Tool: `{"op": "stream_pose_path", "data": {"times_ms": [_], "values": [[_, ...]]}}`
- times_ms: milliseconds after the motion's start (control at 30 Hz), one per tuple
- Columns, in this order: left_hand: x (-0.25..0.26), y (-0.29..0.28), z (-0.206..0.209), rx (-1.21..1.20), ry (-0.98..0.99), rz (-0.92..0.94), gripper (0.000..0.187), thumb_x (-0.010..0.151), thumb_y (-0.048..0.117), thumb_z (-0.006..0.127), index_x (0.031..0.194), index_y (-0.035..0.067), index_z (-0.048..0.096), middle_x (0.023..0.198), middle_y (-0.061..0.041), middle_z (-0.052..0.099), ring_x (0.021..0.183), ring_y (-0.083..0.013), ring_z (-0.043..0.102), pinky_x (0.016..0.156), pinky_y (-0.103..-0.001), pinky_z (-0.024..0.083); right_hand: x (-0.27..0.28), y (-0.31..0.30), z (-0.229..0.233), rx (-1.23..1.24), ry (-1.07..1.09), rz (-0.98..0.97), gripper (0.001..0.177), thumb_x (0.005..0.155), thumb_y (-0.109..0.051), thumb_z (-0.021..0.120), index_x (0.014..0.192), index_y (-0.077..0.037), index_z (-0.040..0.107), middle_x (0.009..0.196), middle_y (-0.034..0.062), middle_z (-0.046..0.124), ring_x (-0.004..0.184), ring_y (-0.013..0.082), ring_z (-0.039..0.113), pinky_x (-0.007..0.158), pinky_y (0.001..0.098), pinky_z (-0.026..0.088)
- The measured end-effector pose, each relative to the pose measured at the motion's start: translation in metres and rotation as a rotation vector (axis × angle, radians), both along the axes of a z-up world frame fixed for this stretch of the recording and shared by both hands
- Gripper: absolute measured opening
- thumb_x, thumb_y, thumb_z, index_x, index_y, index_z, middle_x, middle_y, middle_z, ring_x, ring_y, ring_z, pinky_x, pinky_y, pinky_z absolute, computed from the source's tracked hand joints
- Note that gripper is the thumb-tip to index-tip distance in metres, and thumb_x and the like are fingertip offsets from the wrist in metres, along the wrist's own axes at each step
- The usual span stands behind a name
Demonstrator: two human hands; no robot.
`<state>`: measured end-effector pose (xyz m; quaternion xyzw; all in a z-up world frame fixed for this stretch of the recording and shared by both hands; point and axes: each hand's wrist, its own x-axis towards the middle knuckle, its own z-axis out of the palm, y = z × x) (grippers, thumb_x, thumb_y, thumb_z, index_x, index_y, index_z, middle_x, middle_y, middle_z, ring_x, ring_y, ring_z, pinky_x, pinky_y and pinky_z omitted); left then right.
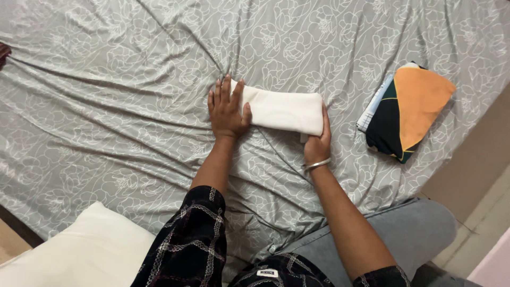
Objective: The person unfolds a white tank top on a bed, smooths it with their hands, and then folds it into a compact rectangular bundle.
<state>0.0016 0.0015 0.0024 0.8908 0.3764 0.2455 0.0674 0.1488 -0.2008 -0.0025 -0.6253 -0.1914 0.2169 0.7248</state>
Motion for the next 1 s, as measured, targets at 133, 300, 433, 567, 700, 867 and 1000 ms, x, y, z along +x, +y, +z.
{"op": "stream_pose_path", "data": {"times_ms": [133,300,433,567,700,867,1000], "values": [[0.000,-0.001,-0.001,0.009,0.009,0.007,0.064,0.092,0.047,0.048,0.153,0.025,0.052,0.161,-0.011,0.042,0.151,-0.0356,0.037,0.125,-0.055,0.022,-0.002,-0.001,-0.035,0.242,0.347,-0.013,0.061,0.094,0.006,0.045,0.155,-0.006,0.041,0.142,0.0085,0.059,0.125,0.0173,0.060,0.105,0.0306,0.050],[0.000,0.000,-0.003,0.015,0.011,0.008,0.065,0.092,0.047,0.048,0.154,0.026,0.051,0.162,-0.010,0.042,0.151,-0.0347,0.037,0.125,-0.054,0.022,-0.004,0.003,-0.071,0.410,0.618,-0.003,0.025,0.108,-0.008,0.046,0.125,-0.002,0.064,0.110,0.0088,0.070,0.094,0.0192,0.065,0.080,0.0333,0.054],[-0.001,0.000,-0.004,0.016,0.027,0.017,0.066,0.091,0.046,0.048,0.154,0.026,0.050,0.162,-0.010,0.041,0.151,-0.0350,0.036,0.125,-0.054,0.022,-0.007,0.011,-0.088,0.481,0.900,-0.020,0.027,0.099,-0.013,0.046,0.114,-0.003,0.067,0.102,0.0092,0.072,0.088,0.0229,0.066,0.077,0.0360,0.055],[0.001,0.000,-0.002,0.013,0.019,0.013,0.066,0.091,0.046,0.048,0.154,0.026,0.050,0.163,-0.010,0.041,0.151,-0.0344,0.036,0.126,-0.054,0.022,-0.007,0.026,-0.109,0.724,0.868,0.125,0.021,0.106,-0.015,0.049,0.113,-0.002,0.064,0.104,0.0110,0.071,0.094,0.0250,0.066,0.085,0.0380,0.055],[0.001,-0.001,-0.004,0.027,0.030,0.015,0.065,0.092,0.045,0.047,0.154,0.025,0.050,0.163,-0.011,0.041,0.152,-0.0347,0.036,0.125,-0.054,0.022,-0.005,0.030,-0.083,0.602,0.780,0.057,0.026,0.109,-0.015,0.052,0.129,-0.004,0.065,0.107,0.0094,0.071,0.088,0.0209,0.062,0.073,0.0344,0.051],[0.001,0.001,-0.005,0.022,0.033,0.006,0.066,0.092,0.046,0.047,0.155,0.025,0.049,0.162,-0.011,0.042,0.151,-0.0356,0.036,0.125,-0.054,0.022,0.014,0.009,0.007,-0.018,-0.192,0.150,0.074,0.081,-0.002,0.069,0.151,-0.010,0.047,0.143,0.0087,0.057,0.126,0.0253,0.058,0.106,0.0390,0.048],[0.000,0.000,-0.005,0.030,0.036,0.007,0.065,0.094,0.045,0.048,0.155,0.024,0.049,0.162,-0.012,0.042,0.151,-0.0362,0.036,0.125,-0.054,0.022,0.033,-0.009,0.043,-0.488,-0.809,0.106,0.087,0.059,-0.009,0.086,0.140,-0.002,0.053,0.136,0.0238,0.051,0.126,0.0428,0.053,0.107,0.0477,0.046]]}}
